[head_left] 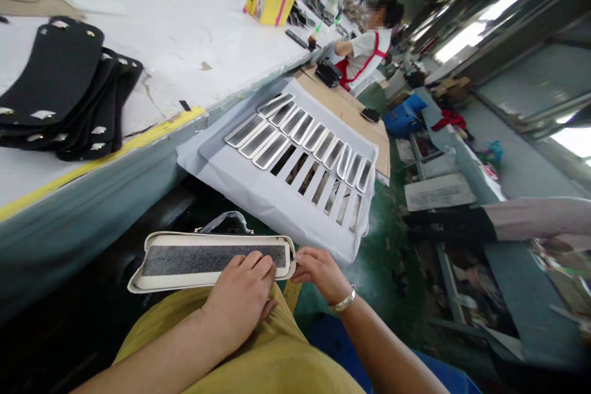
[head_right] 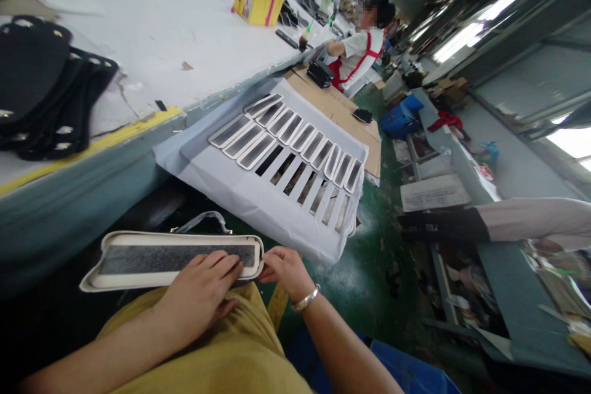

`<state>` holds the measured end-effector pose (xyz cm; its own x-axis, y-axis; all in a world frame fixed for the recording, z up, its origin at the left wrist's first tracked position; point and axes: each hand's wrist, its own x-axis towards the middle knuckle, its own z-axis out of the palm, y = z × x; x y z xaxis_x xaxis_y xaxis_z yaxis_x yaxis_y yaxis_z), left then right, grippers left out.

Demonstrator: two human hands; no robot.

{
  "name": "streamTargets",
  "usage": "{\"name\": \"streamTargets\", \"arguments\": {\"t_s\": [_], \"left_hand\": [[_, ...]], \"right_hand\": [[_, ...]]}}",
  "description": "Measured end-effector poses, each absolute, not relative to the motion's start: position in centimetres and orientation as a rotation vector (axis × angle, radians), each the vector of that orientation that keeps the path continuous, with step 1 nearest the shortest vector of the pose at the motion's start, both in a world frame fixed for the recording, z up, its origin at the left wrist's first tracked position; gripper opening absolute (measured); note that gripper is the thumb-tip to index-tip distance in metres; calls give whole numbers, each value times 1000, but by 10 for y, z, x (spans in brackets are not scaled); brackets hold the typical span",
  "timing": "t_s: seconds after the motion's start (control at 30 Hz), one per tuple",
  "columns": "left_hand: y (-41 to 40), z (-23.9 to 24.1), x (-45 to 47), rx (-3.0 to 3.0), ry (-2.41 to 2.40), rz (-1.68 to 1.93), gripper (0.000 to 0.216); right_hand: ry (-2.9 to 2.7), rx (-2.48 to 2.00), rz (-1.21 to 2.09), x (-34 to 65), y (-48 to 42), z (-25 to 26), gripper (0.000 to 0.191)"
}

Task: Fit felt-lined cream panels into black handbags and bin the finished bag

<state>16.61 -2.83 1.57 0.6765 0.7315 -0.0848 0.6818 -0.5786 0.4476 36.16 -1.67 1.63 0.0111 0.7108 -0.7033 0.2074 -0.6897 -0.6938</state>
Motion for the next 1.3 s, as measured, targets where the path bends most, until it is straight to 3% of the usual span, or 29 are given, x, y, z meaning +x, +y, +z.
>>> {"name": "streamTargets", "arguments": {"t_s": [0.23,0.63,1.0,1.1,1.23,1.3], "left_hand": [[-29,14,164,2429,1082,148,42],[-26,16,165,2437,1062,120,44],[-26,16,166,2447,1061,101,44],[-28,15,166,2437,1074,110,46],[-29,16,167,2431,1095,115,46],[-30,18,168,2431,1107,108,44]], "right_hand": [[-1444,-2118,1216,354,-22,8,8],[-1464,-2133,1143,353,-22,8,12],[-2047,-2132,834,349,-12,28,12],[-2068,-2042,1046,356,-5,32,10],[-1524,-1845,1768,374,3,25,14],[-1277,-1724,1956,382,4,16,22]]}}
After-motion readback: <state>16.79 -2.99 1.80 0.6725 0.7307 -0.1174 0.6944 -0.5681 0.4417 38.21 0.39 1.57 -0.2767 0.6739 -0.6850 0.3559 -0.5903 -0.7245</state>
